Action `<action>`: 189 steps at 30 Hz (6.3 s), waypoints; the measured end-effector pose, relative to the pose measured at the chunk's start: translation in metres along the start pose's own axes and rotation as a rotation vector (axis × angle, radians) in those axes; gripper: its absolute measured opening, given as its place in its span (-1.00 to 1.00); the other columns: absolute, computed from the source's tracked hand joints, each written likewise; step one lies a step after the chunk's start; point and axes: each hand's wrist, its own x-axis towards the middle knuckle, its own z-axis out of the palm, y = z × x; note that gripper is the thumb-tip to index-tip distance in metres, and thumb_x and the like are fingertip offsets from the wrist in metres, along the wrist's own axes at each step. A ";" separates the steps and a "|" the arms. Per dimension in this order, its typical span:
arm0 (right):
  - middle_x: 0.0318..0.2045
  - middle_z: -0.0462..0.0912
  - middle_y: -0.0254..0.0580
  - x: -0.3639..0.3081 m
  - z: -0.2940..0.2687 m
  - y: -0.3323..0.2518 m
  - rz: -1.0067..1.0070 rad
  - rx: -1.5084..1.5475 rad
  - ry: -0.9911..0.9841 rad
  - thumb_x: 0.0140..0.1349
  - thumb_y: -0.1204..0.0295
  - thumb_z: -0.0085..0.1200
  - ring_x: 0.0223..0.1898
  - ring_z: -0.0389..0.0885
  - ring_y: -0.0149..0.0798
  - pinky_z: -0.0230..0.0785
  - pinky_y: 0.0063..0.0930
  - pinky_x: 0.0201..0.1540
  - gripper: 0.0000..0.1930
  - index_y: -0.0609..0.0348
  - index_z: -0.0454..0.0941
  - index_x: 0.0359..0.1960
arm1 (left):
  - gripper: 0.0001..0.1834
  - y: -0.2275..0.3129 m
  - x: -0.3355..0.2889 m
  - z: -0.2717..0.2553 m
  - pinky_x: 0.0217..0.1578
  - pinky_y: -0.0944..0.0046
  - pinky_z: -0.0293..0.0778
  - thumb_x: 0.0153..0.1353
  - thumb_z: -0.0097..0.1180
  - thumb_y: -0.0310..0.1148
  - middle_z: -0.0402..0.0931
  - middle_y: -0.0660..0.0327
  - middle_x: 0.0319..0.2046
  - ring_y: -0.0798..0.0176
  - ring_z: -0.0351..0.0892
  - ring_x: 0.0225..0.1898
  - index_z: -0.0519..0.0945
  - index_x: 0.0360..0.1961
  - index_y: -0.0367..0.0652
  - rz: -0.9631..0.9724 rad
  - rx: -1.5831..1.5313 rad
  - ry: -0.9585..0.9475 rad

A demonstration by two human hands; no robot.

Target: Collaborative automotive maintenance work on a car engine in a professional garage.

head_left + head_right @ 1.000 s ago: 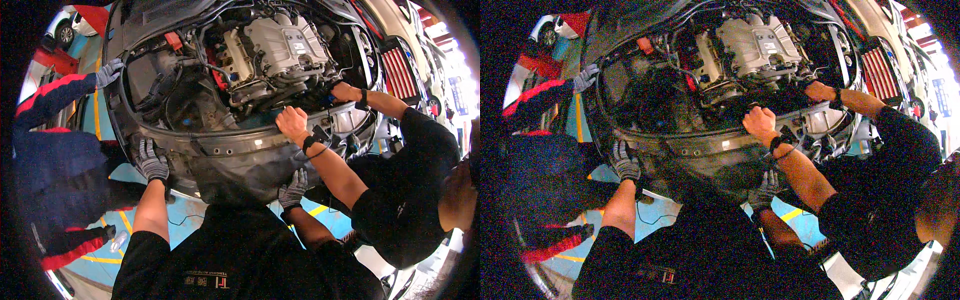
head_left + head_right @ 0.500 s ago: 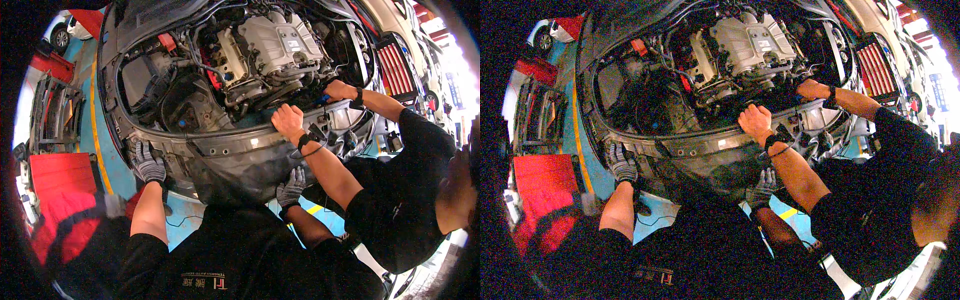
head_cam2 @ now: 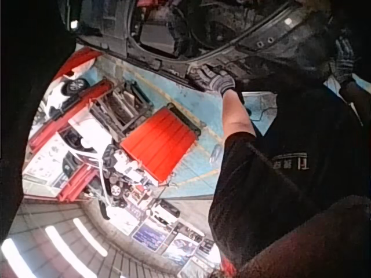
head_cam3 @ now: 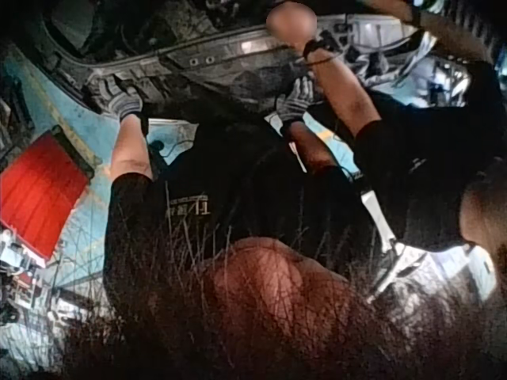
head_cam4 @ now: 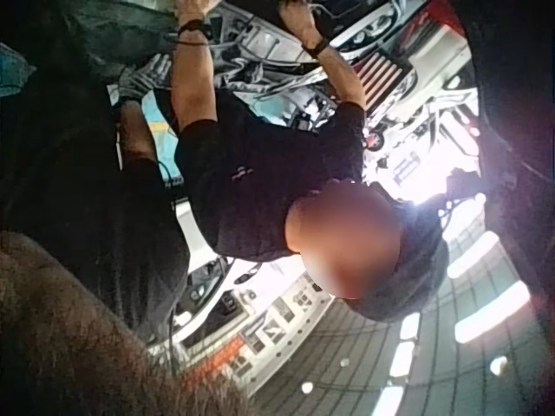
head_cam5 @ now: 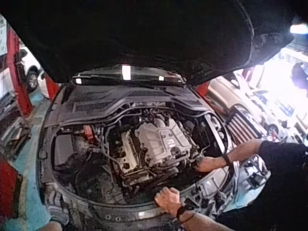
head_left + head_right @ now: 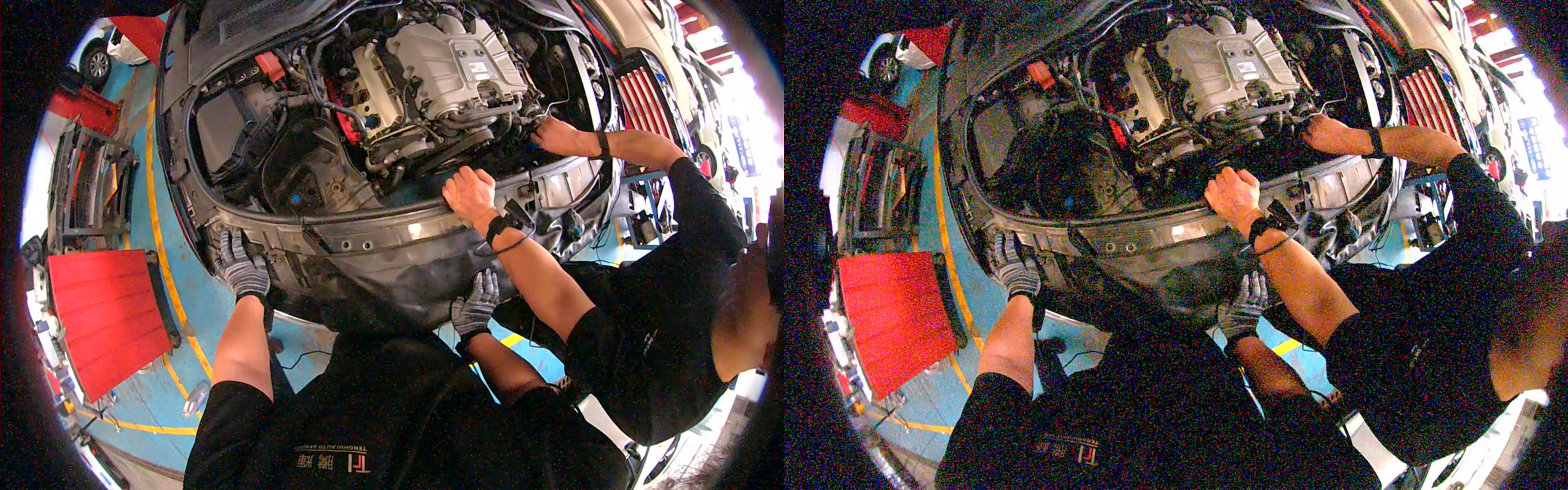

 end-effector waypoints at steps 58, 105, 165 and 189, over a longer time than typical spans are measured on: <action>0.36 0.17 0.14 0.001 -0.004 -0.001 0.098 0.025 -0.038 -0.13 0.29 0.12 0.39 0.09 0.21 -0.06 0.13 0.38 -0.17 0.29 0.20 0.29 | -0.08 0.004 -0.004 -0.003 0.40 -0.13 -0.01 -0.05 0.24 -0.40 0.05 0.11 0.41 -0.12 0.08 0.40 0.15 0.40 0.10 0.081 -0.138 0.176; 0.02 0.62 0.08 -0.359 0.055 -0.075 0.507 0.137 -0.861 0.26 0.04 -0.05 0.05 0.56 0.13 0.37 -0.06 0.12 -0.56 0.08 0.62 -0.04 | -0.11 0.004 -0.005 -0.020 0.33 -0.21 0.02 0.24 0.15 0.02 -0.24 0.31 0.52 0.14 -0.07 0.48 -0.03 0.49 0.15 0.033 0.339 -0.108; -0.02 0.67 -0.04 -0.340 0.000 -0.142 1.118 0.460 -0.810 0.21 0.06 0.07 0.04 0.61 0.00 0.42 -0.18 0.07 -0.56 0.07 0.64 -0.02 | -0.13 -0.004 -0.017 -0.052 0.43 -0.08 -0.19 0.25 0.01 0.03 -0.27 0.24 0.54 0.22 -0.26 0.53 -0.05 0.51 0.12 0.065 0.008 -0.161; 0.02 0.64 -0.04 -0.324 -0.016 -0.139 1.046 0.439 -0.800 0.26 0.04 0.03 0.10 0.56 0.03 0.38 -0.17 0.12 -0.54 0.06 0.59 0.05 | -0.08 0.004 -0.023 -0.081 0.44 -0.11 -0.29 0.19 0.09 0.09 -0.22 0.23 0.53 0.21 -0.25 0.53 -0.01 0.50 0.07 0.078 0.005 -0.178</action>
